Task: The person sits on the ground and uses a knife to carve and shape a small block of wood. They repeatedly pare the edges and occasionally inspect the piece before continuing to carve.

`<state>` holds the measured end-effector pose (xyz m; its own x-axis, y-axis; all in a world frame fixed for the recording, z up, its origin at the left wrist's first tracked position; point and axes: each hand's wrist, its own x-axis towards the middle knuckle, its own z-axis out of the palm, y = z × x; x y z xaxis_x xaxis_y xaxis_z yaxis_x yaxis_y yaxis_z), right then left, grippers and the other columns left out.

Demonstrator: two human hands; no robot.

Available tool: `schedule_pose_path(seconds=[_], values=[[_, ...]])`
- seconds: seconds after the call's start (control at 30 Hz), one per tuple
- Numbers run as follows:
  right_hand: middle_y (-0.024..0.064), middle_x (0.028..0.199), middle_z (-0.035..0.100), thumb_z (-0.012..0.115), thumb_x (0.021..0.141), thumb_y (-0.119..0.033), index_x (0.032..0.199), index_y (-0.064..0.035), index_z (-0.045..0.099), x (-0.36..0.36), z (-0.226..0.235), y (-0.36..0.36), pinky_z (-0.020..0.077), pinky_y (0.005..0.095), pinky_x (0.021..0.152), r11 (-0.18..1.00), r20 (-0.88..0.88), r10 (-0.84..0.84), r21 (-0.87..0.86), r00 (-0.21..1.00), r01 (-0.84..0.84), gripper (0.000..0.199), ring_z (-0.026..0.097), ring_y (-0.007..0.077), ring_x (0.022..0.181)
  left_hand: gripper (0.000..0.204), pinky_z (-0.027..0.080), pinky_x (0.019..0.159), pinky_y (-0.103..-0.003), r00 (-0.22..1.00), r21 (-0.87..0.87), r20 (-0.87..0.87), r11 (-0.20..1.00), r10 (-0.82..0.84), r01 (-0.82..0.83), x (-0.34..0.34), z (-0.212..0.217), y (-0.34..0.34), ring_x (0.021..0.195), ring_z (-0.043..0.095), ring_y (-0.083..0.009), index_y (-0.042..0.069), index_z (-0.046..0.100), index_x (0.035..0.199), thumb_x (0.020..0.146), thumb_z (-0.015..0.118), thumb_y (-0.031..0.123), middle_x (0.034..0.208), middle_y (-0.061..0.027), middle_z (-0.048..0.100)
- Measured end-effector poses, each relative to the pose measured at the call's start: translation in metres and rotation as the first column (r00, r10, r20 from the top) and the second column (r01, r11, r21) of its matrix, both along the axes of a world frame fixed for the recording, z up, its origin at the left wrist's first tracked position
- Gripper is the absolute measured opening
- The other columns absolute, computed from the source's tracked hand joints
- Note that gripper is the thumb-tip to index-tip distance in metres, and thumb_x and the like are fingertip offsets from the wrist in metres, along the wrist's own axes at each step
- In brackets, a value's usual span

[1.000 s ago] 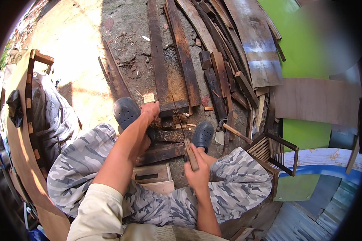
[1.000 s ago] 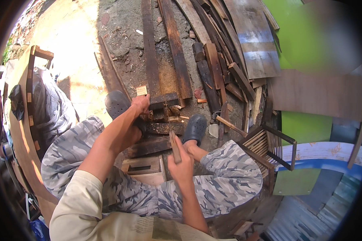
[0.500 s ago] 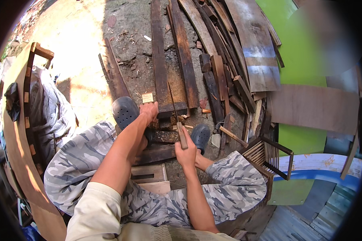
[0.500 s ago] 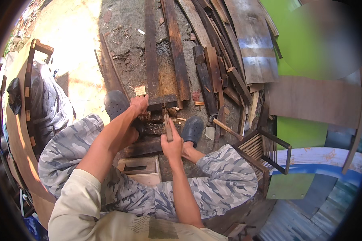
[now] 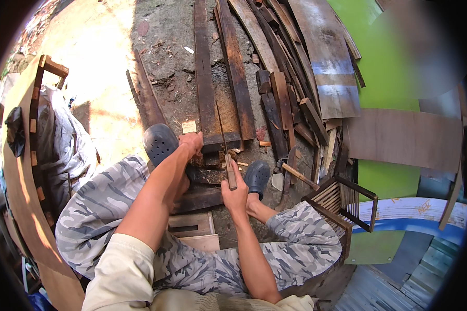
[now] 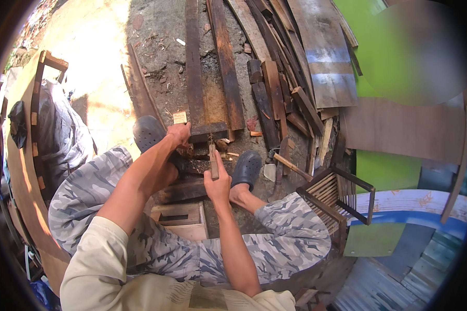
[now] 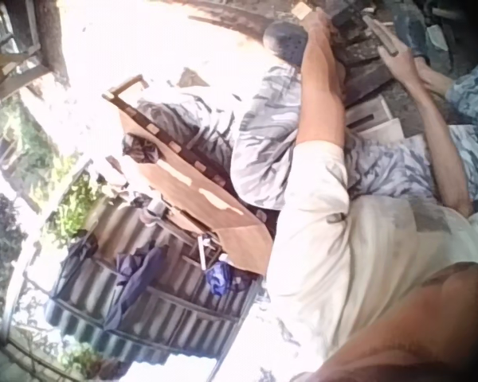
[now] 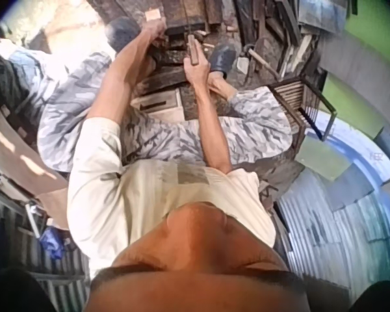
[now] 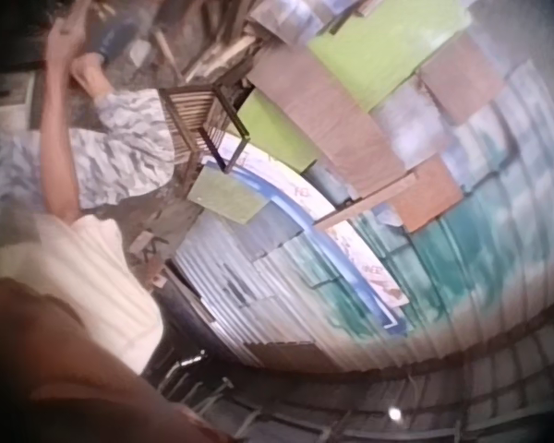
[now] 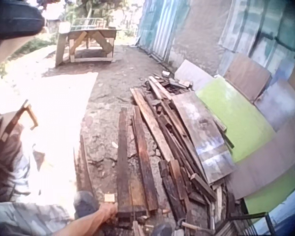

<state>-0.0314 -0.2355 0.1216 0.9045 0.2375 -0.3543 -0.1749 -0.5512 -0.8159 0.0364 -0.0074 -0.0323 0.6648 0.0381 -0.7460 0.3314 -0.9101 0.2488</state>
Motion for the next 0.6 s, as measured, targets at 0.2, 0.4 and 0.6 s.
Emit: schedule_pose_path(seconds=[0.2,0.4,0.6], values=[[0.0236,0.123,0.069,0.056,0.082,0.002,0.143,-0.0015,0.055,-0.054,0.131,-0.041,0.0517,0.0354,0.097,1.000,-0.024,0.019,-0.017,1.000,-0.019,0.061,0.069,0.0298,0.115,0.057,0.052,0.089,-0.057,0.994,0.102,0.104,0.994,0.033,-0.044,-0.023,-0.002,-0.011,0.111,0.066,-0.0396,0.006,0.054,0.120,0.074,0.084,0.025,0.118,-0.0197,0.066],[0.0296,0.111,0.070,0.058,0.085,-0.005,0.145,-0.0038,0.051,0.023,0.041,0.005,0.0531,0.0410,0.090,0.994,-0.027,0.043,-0.094,0.999,-0.046,0.060,0.071,0.0374,0.102,0.051,0.049,0.089,-0.056,0.978,0.158,0.205,0.986,0.026,-0.059,-0.018,0.007,-0.026,0.112,0.065,-0.0374,0.007,0.057,0.119,0.079,0.083,0.027,0.117,-0.0172,0.067],[0.0220,0.113,0.073,0.057,0.082,-0.002,0.143,-0.0028,0.055,-0.057,0.097,-0.039,0.0529,0.0313,0.088,0.997,0.032,0.052,-0.065,0.998,-0.050,0.061,0.072,0.0214,0.100,0.034,0.050,0.089,-0.056,0.980,0.155,0.197,0.987,0.010,-0.041,-0.027,0.008,-0.018,0.110,0.066,-0.0381,0.007,0.058,0.117,0.089,0.070,0.022,0.114,-0.0176,0.068]])
